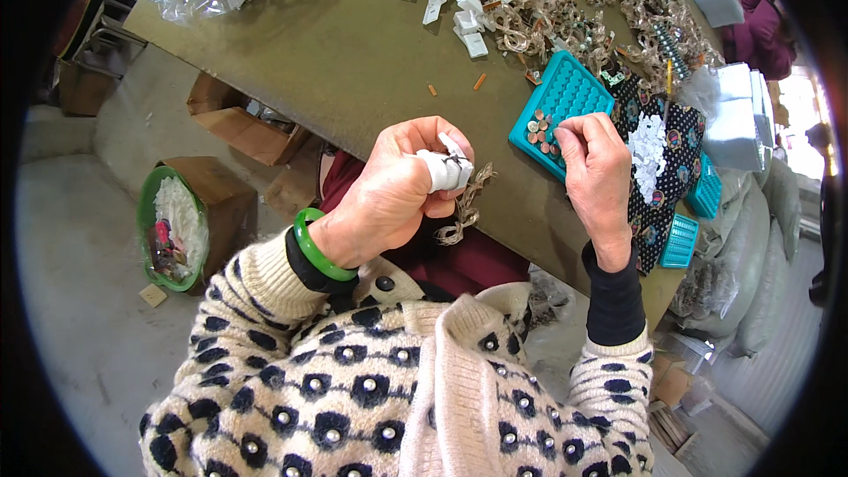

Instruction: The person repeatedly picks small white plastic housings and metal pins from a table, inserts the pins into the housings, and places the assembled units into a blue tray. The person handles items one at a time and continues the cycle throughout the clip.

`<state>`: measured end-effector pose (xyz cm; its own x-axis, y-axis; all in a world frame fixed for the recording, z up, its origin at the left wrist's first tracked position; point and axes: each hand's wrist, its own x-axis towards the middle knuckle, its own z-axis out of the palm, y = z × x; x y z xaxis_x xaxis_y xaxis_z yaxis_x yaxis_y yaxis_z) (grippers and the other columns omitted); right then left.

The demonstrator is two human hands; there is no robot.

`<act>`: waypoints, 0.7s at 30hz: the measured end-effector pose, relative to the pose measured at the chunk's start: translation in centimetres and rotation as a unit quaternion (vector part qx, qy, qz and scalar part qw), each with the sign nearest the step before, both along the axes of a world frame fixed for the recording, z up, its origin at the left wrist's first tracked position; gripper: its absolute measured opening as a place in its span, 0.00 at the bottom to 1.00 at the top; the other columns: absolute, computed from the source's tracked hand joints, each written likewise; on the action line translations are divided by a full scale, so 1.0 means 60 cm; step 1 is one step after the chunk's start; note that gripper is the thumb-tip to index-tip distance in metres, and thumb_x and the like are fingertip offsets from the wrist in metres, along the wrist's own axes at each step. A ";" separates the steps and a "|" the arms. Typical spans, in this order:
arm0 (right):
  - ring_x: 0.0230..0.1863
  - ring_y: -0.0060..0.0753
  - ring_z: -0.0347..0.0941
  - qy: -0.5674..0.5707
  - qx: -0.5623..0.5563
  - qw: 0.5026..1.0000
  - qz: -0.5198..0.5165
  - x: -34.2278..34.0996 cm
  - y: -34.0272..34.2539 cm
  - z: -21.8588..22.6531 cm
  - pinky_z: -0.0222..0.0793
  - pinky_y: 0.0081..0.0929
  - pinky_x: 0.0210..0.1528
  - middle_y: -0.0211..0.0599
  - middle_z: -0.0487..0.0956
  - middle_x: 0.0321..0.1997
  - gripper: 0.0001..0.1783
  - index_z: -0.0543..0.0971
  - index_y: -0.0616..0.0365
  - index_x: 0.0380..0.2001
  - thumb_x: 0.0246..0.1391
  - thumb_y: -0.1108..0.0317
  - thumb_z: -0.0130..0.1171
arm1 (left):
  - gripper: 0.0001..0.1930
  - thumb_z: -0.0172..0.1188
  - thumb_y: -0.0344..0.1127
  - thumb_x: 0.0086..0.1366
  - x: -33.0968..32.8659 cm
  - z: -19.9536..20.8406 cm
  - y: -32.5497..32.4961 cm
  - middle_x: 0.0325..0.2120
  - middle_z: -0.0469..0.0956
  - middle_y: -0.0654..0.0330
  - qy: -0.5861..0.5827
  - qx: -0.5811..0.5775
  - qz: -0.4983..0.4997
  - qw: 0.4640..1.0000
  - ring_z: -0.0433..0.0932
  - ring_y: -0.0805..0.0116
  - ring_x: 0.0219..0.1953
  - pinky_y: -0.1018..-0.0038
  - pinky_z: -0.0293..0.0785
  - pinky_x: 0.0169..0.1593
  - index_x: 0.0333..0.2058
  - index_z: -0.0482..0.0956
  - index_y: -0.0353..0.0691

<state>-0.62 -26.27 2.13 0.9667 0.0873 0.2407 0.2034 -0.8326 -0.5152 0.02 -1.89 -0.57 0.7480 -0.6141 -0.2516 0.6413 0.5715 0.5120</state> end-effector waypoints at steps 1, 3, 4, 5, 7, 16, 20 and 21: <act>0.26 0.29 0.71 -0.004 0.004 1.000 -0.002 -0.001 0.001 0.001 0.67 0.26 0.28 0.36 0.74 0.30 0.02 0.78 0.65 0.32 0.55 0.78 0.60 | 0.05 0.59 0.27 0.61 -0.001 0.000 -0.001 0.27 0.72 0.62 0.004 0.010 0.011 1.000 0.66 0.76 0.23 0.80 0.59 0.21 0.36 0.74 0.38; 0.30 0.40 0.76 0.016 0.031 0.999 -0.001 -0.002 0.002 0.001 0.73 0.31 0.30 0.43 0.74 0.33 0.05 0.77 0.66 0.33 0.52 0.81 0.60 | 0.06 0.59 0.28 0.61 -0.004 0.001 -0.002 0.27 0.72 0.62 0.005 0.026 0.032 0.999 0.67 0.76 0.24 0.80 0.60 0.22 0.37 0.74 0.38; 0.30 0.40 0.75 0.009 0.012 1.000 0.001 -0.002 0.003 0.002 0.73 0.32 0.30 0.43 0.74 0.33 0.05 0.77 0.66 0.33 0.52 0.81 0.61 | 0.06 0.59 0.28 0.61 -0.004 0.001 -0.002 0.27 0.72 0.62 0.014 0.028 0.033 0.999 0.67 0.75 0.24 0.80 0.61 0.22 0.37 0.74 0.38; 0.30 0.40 0.75 -0.001 0.003 1.000 0.008 -0.002 0.003 0.002 0.72 0.32 0.31 0.42 0.74 0.33 0.05 0.77 0.66 0.33 0.51 0.81 0.61 | 0.06 0.59 0.28 0.61 -0.004 0.001 -0.002 0.27 0.72 0.62 0.015 0.024 0.033 0.999 0.67 0.75 0.24 0.79 0.62 0.23 0.37 0.74 0.38; 0.30 0.40 0.75 -0.010 -0.016 1.000 0.021 -0.001 0.001 0.003 0.72 0.32 0.31 0.42 0.74 0.33 0.05 0.77 0.66 0.32 0.51 0.82 0.61 | 0.07 0.59 0.29 0.61 -0.003 0.000 -0.001 0.27 0.72 0.63 0.016 0.014 0.031 0.999 0.67 0.75 0.24 0.79 0.62 0.23 0.38 0.74 0.37; 0.28 0.29 0.72 0.004 -0.016 0.998 0.058 -0.003 -0.008 0.010 0.68 0.25 0.30 0.36 0.74 0.31 0.04 0.77 0.65 0.31 0.52 0.80 0.61 | 0.12 0.61 0.28 0.60 0.005 -0.004 0.011 0.32 0.77 0.61 0.008 0.020 0.020 1.000 0.75 0.74 0.27 0.77 0.73 0.28 0.43 0.77 0.35; 0.27 0.32 0.73 0.025 0.019 0.999 0.025 -0.003 -0.004 0.015 0.69 0.27 0.29 0.37 0.75 0.29 0.05 0.76 0.63 0.30 0.50 0.81 0.61 | 0.14 0.63 0.29 0.60 0.006 0.001 0.012 0.35 0.80 0.59 0.001 0.022 0.019 1.000 0.81 0.69 0.31 0.73 0.81 0.35 0.44 0.77 0.33; 0.26 0.30 0.73 0.032 0.040 0.999 0.009 -0.002 -0.002 0.016 0.69 0.27 0.28 0.37 0.75 0.28 0.04 0.76 0.63 0.30 0.51 0.80 0.61 | 0.14 0.64 0.29 0.61 0.006 0.002 0.011 0.35 0.80 0.58 -0.003 0.017 0.026 1.000 0.82 0.68 0.32 0.71 0.83 0.37 0.44 0.77 0.33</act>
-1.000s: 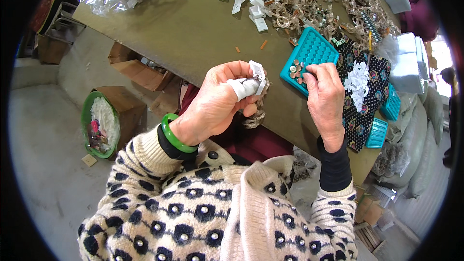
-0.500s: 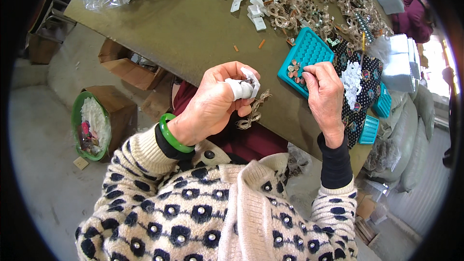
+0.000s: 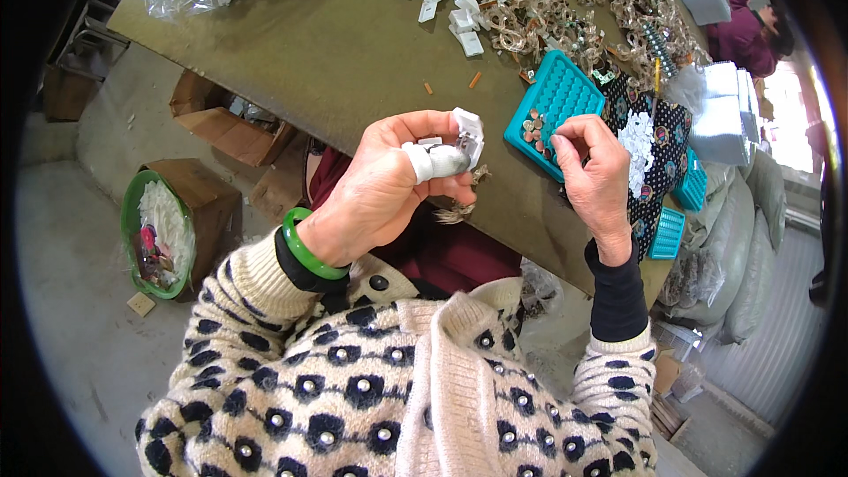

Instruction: The person repeatedly picks small white plastic housings and metal pins from a table, inserts the pins into the housings, and places the assembled units into a blue tray. The person handles items one at a time and continues the cycle throughout the clip.

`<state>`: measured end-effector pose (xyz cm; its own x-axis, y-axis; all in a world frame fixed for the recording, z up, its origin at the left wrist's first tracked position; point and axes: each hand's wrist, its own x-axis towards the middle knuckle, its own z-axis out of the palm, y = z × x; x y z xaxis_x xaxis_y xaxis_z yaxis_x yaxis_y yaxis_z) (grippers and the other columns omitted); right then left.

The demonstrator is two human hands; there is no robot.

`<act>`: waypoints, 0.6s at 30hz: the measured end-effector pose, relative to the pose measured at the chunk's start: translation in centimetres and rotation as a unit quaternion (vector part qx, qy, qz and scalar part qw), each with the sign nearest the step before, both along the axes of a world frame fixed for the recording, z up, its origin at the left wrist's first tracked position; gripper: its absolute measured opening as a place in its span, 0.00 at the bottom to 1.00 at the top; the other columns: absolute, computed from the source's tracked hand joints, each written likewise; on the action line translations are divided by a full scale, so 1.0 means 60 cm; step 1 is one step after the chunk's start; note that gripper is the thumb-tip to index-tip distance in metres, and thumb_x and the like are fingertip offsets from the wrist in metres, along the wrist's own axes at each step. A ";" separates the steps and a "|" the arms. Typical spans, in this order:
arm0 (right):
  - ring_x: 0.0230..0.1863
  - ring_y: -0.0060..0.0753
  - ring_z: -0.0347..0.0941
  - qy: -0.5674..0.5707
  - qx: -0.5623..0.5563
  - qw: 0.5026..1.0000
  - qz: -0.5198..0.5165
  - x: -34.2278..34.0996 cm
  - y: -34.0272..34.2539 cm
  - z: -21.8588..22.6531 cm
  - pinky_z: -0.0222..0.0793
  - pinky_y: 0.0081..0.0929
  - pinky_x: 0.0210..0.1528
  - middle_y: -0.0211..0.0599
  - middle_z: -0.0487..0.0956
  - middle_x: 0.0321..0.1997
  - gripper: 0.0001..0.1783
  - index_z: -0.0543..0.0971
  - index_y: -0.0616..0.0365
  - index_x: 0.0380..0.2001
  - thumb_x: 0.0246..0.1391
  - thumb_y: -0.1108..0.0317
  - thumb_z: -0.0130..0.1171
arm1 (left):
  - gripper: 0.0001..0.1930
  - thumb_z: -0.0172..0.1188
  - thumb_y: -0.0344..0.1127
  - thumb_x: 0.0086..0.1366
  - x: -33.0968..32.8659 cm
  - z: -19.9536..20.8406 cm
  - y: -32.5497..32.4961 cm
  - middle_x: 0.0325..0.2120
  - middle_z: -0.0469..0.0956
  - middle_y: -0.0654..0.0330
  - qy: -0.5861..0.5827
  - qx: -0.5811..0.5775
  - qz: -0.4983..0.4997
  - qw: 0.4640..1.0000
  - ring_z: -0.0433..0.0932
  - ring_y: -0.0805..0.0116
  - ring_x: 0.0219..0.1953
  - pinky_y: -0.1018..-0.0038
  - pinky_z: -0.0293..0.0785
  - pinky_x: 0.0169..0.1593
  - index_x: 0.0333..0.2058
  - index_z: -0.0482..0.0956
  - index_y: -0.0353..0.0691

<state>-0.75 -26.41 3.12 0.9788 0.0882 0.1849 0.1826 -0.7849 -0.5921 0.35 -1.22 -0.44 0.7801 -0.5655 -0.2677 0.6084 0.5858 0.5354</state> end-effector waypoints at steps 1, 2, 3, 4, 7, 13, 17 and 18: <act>0.25 0.29 0.73 -0.009 0.013 1.000 -0.008 0.002 0.002 0.001 0.69 0.26 0.28 0.37 0.75 0.28 0.04 0.76 0.63 0.30 0.51 0.80 0.61 | 0.14 0.64 0.28 0.60 0.000 0.001 0.000 0.36 0.80 0.58 0.001 0.005 0.002 1.000 0.83 0.66 0.34 0.70 0.83 0.38 0.45 0.77 0.33; 0.25 0.28 0.73 -0.016 0.029 0.999 -0.017 0.006 0.004 0.002 0.69 0.26 0.28 0.36 0.76 0.28 0.04 0.76 0.62 0.30 0.51 0.80 0.61 | 0.14 0.64 0.28 0.60 0.001 0.001 0.000 0.36 0.80 0.57 -0.003 0.001 0.003 1.000 0.83 0.64 0.36 0.69 0.84 0.39 0.45 0.77 0.33; 0.24 0.27 0.73 -0.023 0.046 0.998 -0.025 0.009 0.006 0.002 0.68 0.26 0.27 0.36 0.76 0.28 0.04 0.76 0.62 0.31 0.52 0.80 0.61 | 0.14 0.64 0.27 0.60 0.002 0.002 0.000 0.37 0.81 0.56 -0.010 -0.005 0.006 1.000 0.84 0.63 0.37 0.68 0.84 0.41 0.45 0.77 0.33; 0.27 0.31 0.75 -0.021 0.044 0.999 -0.022 0.012 0.007 0.003 0.70 0.27 0.29 0.38 0.76 0.29 0.05 0.77 0.63 0.32 0.52 0.81 0.60 | 0.14 0.64 0.27 0.60 0.003 0.002 0.001 0.37 0.81 0.55 -0.007 -0.002 0.001 1.000 0.84 0.62 0.38 0.67 0.84 0.41 0.45 0.77 0.33; 0.28 0.37 0.75 -0.073 -0.054 0.995 0.041 0.027 0.008 -0.002 0.71 0.28 0.31 0.40 0.76 0.31 0.07 0.77 0.63 0.34 0.51 0.81 0.58 | 0.15 0.65 0.26 0.59 0.005 0.003 0.003 0.38 0.80 0.54 -0.010 -0.002 0.000 1.000 0.84 0.58 0.38 0.66 0.85 0.41 0.46 0.77 0.33; 0.31 0.43 0.75 -0.053 -0.080 0.992 0.084 0.031 -0.002 -0.023 0.72 0.37 0.33 0.41 0.74 0.32 0.08 0.77 0.62 0.35 0.50 0.81 0.59 | 0.14 0.64 0.24 0.60 0.001 0.010 -0.009 0.39 0.80 0.52 -0.049 0.016 0.048 0.997 0.85 0.55 0.36 0.66 0.85 0.38 0.46 0.77 0.32; 0.32 0.44 0.75 -0.067 -0.089 0.990 0.081 0.031 -0.005 -0.023 0.72 0.37 0.33 0.42 0.74 0.32 0.07 0.76 0.63 0.34 0.50 0.81 0.59 | 0.16 0.63 0.22 0.59 0.003 0.016 -0.016 0.38 0.80 0.52 -0.063 0.037 0.051 0.996 0.84 0.56 0.35 0.67 0.85 0.37 0.47 0.77 0.31; 0.31 0.44 0.75 -0.082 -0.092 0.989 0.078 0.029 -0.002 -0.020 0.72 0.36 0.33 0.42 0.74 0.32 0.06 0.76 0.63 0.34 0.51 0.80 0.59 | 0.16 0.63 0.21 0.59 0.002 0.018 -0.019 0.38 0.79 0.52 -0.058 0.062 0.050 0.995 0.84 0.56 0.35 0.67 0.85 0.37 0.47 0.77 0.30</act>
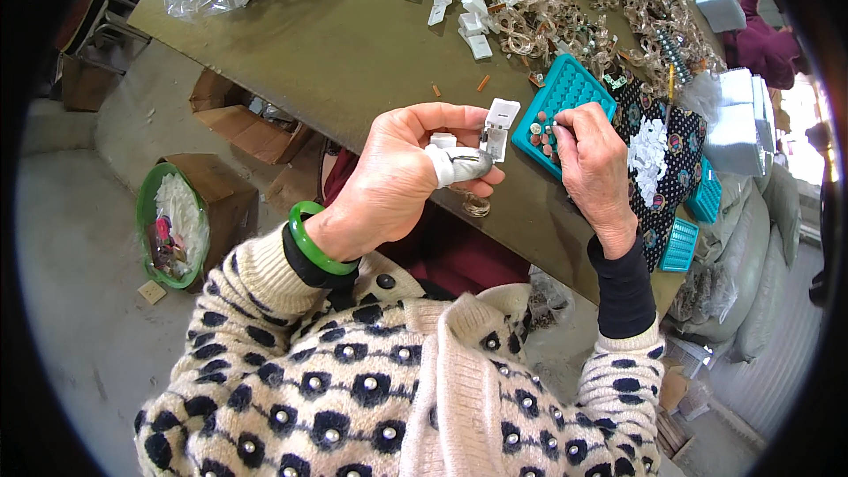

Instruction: The person repeatedly picks small white plastic housings and metal pins from a table, inserts the pins into the housings, and places the assembled units into a blue tray. The person handles items one at a time and continues the cycle throughout the clip.

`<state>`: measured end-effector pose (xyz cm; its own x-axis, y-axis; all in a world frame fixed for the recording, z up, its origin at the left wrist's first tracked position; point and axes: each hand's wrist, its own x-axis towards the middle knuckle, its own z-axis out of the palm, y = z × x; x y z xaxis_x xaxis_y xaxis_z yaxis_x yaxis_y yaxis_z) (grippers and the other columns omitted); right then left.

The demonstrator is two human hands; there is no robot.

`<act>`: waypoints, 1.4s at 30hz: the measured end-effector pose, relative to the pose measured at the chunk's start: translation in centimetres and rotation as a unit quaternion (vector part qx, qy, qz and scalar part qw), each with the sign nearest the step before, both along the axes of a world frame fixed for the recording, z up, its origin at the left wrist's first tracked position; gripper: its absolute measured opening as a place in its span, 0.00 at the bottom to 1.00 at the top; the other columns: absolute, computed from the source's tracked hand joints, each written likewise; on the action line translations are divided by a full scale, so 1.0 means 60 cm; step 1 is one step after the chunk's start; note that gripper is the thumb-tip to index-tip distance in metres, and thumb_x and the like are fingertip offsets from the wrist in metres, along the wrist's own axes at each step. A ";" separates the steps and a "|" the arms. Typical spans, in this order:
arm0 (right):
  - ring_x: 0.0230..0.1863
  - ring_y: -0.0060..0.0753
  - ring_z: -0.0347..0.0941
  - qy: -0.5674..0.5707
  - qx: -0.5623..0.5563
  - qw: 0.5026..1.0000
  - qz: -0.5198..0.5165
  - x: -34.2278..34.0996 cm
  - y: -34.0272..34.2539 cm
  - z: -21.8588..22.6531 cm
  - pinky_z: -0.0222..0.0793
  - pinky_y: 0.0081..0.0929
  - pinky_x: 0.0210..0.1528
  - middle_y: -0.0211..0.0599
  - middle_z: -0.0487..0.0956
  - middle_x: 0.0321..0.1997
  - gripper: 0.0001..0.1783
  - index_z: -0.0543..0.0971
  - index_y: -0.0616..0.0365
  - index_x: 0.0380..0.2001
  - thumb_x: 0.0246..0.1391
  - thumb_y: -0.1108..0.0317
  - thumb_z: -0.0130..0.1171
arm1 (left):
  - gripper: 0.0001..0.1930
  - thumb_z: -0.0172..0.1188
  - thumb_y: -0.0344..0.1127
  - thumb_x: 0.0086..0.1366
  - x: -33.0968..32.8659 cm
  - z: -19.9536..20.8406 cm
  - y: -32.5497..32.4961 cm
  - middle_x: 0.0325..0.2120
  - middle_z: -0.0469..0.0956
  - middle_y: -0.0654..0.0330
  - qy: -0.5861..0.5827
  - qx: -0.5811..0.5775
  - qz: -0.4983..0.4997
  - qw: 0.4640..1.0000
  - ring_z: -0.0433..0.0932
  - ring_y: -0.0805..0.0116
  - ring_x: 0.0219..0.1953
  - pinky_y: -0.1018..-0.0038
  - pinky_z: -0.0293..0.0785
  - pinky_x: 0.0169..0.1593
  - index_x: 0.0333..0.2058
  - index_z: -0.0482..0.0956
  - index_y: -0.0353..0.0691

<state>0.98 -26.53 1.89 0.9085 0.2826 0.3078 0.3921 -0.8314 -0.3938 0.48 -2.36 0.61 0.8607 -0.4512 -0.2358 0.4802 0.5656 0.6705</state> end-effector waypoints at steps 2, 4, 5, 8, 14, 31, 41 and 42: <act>0.31 0.43 0.74 -0.024 0.034 0.999 -0.007 -0.010 0.012 0.009 0.72 0.35 0.33 0.42 0.75 0.32 0.06 0.76 0.63 0.34 0.51 0.80 0.59 | 0.16 0.63 0.20 0.59 -0.002 0.004 -0.007 0.38 0.80 0.51 -0.002 0.029 0.009 1.000 0.84 0.58 0.35 0.68 0.85 0.36 0.47 0.77 0.29; 0.31 0.41 0.74 -0.032 0.104 0.994 -0.016 -0.033 0.033 0.017 0.72 0.32 0.33 0.41 0.76 0.32 0.06 0.76 0.63 0.33 0.51 0.81 0.60 | 0.16 0.63 0.19 0.58 -0.003 0.007 -0.013 0.38 0.80 0.51 0.000 0.066 0.014 0.998 0.84 0.60 0.34 0.69 0.84 0.36 0.47 0.77 0.28; 0.32 0.41 0.75 -0.049 0.100 0.994 -0.009 -0.043 0.044 0.021 0.73 0.32 0.34 0.41 0.75 0.32 0.08 0.77 0.63 0.34 0.49 0.82 0.62 | 0.16 0.63 0.19 0.58 -0.003 0.008 -0.016 0.38 0.80 0.51 0.000 0.084 0.013 0.996 0.84 0.60 0.34 0.70 0.84 0.36 0.47 0.76 0.28; 0.32 0.36 0.75 -0.113 0.088 0.990 0.014 -0.061 0.077 0.020 0.72 0.28 0.33 0.40 0.76 0.34 0.11 0.80 0.62 0.37 0.48 0.84 0.63 | 0.16 0.63 0.19 0.58 -0.008 0.012 -0.028 0.38 0.80 0.51 -0.009 0.094 0.010 0.996 0.84 0.63 0.34 0.71 0.83 0.36 0.46 0.76 0.27; 0.34 0.40 0.74 -0.131 0.040 0.990 0.042 -0.076 0.096 0.017 0.73 0.31 0.33 0.42 0.74 0.36 0.18 0.79 0.66 0.40 0.41 0.84 0.63 | 0.15 0.63 0.19 0.58 -0.021 0.018 -0.039 0.36 0.80 0.51 0.004 0.097 0.003 0.995 0.83 0.65 0.34 0.71 0.83 0.37 0.45 0.76 0.27; 0.34 0.43 0.77 -0.127 0.083 0.987 0.048 -0.077 0.099 0.026 0.75 0.31 0.37 0.45 0.79 0.35 0.15 0.79 0.66 0.41 0.47 0.86 0.61 | 0.11 0.62 0.25 0.62 -0.023 -0.004 -0.016 0.32 0.79 0.56 0.026 0.056 -0.020 0.998 0.79 0.70 0.25 0.75 0.77 0.28 0.42 0.76 0.30; 0.37 0.44 0.72 -0.082 -0.073 0.991 -0.072 -0.005 0.049 -0.014 0.70 0.37 0.39 0.40 0.73 0.32 0.09 0.79 0.63 0.35 0.48 0.77 0.63 | 0.12 0.63 0.31 0.63 -0.007 -0.020 -0.001 0.36 0.80 0.54 0.026 -0.065 -0.046 0.996 0.78 0.69 0.25 0.77 0.73 0.25 0.44 0.76 0.35; 0.37 0.44 0.72 -0.073 -0.061 0.993 -0.073 -0.003 0.048 -0.014 0.70 0.38 0.38 0.39 0.74 0.32 0.06 0.79 0.62 0.32 0.48 0.77 0.63 | 0.13 0.63 0.31 0.63 -0.005 -0.019 0.000 0.38 0.80 0.52 0.025 -0.065 -0.051 0.996 0.80 0.67 0.28 0.76 0.76 0.27 0.46 0.75 0.35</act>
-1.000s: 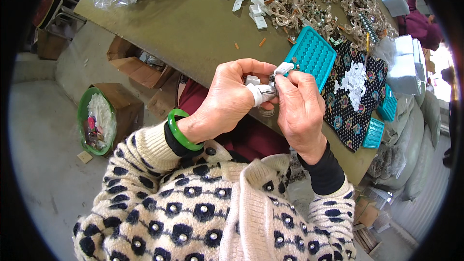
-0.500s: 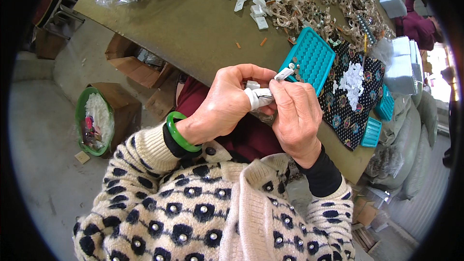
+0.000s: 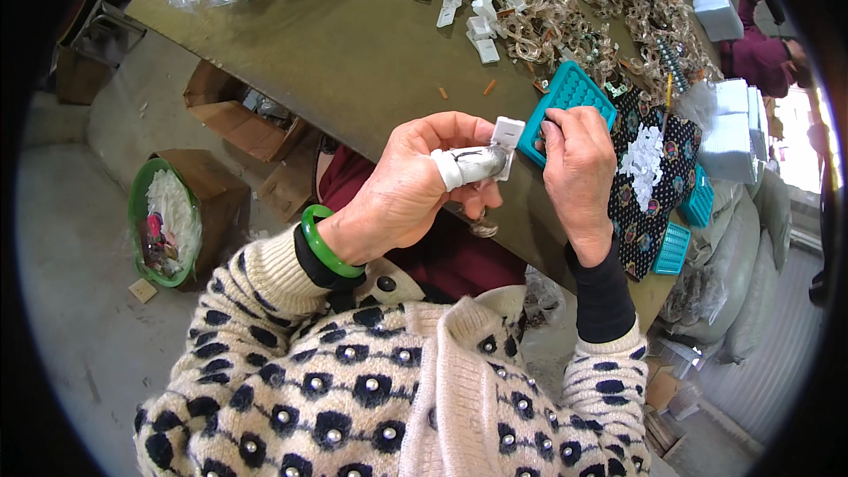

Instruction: The person repeatedly picks small white plastic housings and metal pins from a table, inserts the pins into the housings, and places the assembled units into a blue tray. The person handles items one at a time and continues the cycle throughout the clip.

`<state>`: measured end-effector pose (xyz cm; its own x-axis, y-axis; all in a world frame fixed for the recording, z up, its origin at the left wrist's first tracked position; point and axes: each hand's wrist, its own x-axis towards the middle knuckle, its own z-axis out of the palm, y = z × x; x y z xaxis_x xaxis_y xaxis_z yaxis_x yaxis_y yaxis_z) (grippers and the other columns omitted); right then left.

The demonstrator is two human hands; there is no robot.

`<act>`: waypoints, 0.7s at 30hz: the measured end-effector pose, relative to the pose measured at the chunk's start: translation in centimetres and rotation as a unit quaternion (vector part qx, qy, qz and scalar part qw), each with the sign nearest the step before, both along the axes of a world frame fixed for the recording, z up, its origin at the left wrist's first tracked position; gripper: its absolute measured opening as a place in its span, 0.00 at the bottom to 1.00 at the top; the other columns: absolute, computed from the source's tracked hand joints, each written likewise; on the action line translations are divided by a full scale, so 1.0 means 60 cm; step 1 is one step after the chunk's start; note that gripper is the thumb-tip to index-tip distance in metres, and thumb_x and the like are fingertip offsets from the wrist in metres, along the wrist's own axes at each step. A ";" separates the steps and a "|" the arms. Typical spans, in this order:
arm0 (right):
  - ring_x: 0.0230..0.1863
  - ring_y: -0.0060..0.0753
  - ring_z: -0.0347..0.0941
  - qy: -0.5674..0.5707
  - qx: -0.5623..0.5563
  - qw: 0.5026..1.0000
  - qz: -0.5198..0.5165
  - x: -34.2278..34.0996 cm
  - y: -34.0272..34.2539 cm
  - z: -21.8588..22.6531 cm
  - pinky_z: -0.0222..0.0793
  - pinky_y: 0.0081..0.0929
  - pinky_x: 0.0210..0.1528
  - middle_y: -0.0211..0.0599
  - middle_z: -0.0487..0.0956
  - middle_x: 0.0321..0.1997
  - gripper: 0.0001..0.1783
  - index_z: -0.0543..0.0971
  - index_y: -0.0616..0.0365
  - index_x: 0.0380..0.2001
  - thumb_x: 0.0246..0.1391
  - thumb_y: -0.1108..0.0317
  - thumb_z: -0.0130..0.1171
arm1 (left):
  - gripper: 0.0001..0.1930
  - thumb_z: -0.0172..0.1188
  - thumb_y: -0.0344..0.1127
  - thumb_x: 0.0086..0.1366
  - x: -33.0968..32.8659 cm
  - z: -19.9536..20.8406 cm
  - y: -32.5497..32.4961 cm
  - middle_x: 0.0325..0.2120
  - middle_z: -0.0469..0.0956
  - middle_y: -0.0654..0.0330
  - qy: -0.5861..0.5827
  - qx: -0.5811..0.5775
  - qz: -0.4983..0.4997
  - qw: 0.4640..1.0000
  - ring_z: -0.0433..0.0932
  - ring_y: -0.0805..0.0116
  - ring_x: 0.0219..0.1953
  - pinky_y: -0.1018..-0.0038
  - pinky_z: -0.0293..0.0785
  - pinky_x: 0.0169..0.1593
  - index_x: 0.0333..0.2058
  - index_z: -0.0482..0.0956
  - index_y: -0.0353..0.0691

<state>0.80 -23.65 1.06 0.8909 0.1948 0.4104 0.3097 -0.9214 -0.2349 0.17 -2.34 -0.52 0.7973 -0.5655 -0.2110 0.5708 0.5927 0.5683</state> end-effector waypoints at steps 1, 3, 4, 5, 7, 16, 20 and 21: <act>0.36 0.43 0.72 0.019 0.017 1.000 -0.003 0.002 -0.001 0.002 0.70 0.37 0.38 0.39 0.74 0.32 0.06 0.79 0.62 0.32 0.48 0.78 0.62 | 0.15 0.62 0.32 0.64 0.002 0.001 0.002 0.41 0.80 0.50 -0.002 -0.001 -0.006 1.000 0.82 0.64 0.31 0.75 0.78 0.29 0.48 0.75 0.34; 0.34 0.43 0.73 0.055 0.049 0.997 -0.009 0.005 0.001 0.010 0.71 0.36 0.37 0.39 0.75 0.31 0.05 0.78 0.62 0.31 0.49 0.78 0.62 | 0.17 0.61 0.32 0.65 0.006 0.002 0.003 0.44 0.80 0.46 -0.005 -0.018 -0.019 1.000 0.84 0.60 0.37 0.74 0.82 0.33 0.51 0.74 0.34; 0.34 0.42 0.74 0.052 0.086 0.995 -0.012 0.005 0.004 0.015 0.71 0.35 0.36 0.39 0.75 0.31 0.05 0.78 0.62 0.31 0.49 0.79 0.62 | 0.18 0.60 0.33 0.66 0.009 0.001 0.004 0.46 0.79 0.45 -0.007 -0.034 -0.026 0.999 0.84 0.58 0.40 0.72 0.83 0.36 0.53 0.73 0.34; 0.33 0.41 0.74 0.048 0.122 0.991 -0.014 0.003 0.007 0.020 0.71 0.34 0.35 0.38 0.76 0.31 0.05 0.78 0.62 0.31 0.50 0.79 0.62 | 0.20 0.60 0.33 0.66 0.011 0.000 0.005 0.47 0.78 0.43 -0.008 -0.050 -0.032 0.998 0.84 0.56 0.43 0.71 0.84 0.38 0.55 0.73 0.34; 0.31 0.37 0.76 0.052 0.204 0.977 -0.014 -0.011 0.014 0.036 0.71 0.29 0.33 0.39 0.77 0.32 0.04 0.78 0.63 0.32 0.51 0.80 0.61 | 0.19 0.61 0.31 0.65 0.014 -0.002 0.003 0.45 0.80 0.48 0.023 -0.073 -0.028 0.997 0.84 0.55 0.42 0.70 0.84 0.37 0.53 0.74 0.33; 0.35 0.40 0.75 -0.068 0.211 0.973 0.066 -0.046 0.066 0.034 0.72 0.30 0.37 0.42 0.77 0.34 0.08 0.78 0.63 0.35 0.51 0.81 0.63 | 0.17 0.59 0.32 0.67 0.004 -0.011 -0.006 0.45 0.79 0.51 0.026 -0.081 -0.008 0.996 0.83 0.59 0.41 0.74 0.81 0.32 0.53 0.75 0.35; 0.34 0.41 0.73 -0.117 0.184 0.973 0.078 -0.047 0.071 0.026 0.71 0.32 0.35 0.42 0.76 0.34 0.09 0.77 0.63 0.36 0.49 0.81 0.63 | 0.18 0.62 0.32 0.64 -0.002 -0.014 -0.011 0.42 0.80 0.52 0.017 -0.081 0.001 0.997 0.83 0.64 0.36 0.76 0.79 0.29 0.52 0.75 0.35; 0.33 0.42 0.73 -0.129 0.178 0.972 0.078 -0.048 0.071 0.025 0.71 0.32 0.35 0.42 0.76 0.34 0.10 0.77 0.63 0.36 0.49 0.82 0.63 | 0.18 0.63 0.31 0.64 -0.004 -0.013 -0.012 0.41 0.80 0.52 0.018 -0.088 0.001 0.996 0.82 0.65 0.35 0.76 0.78 0.28 0.51 0.76 0.35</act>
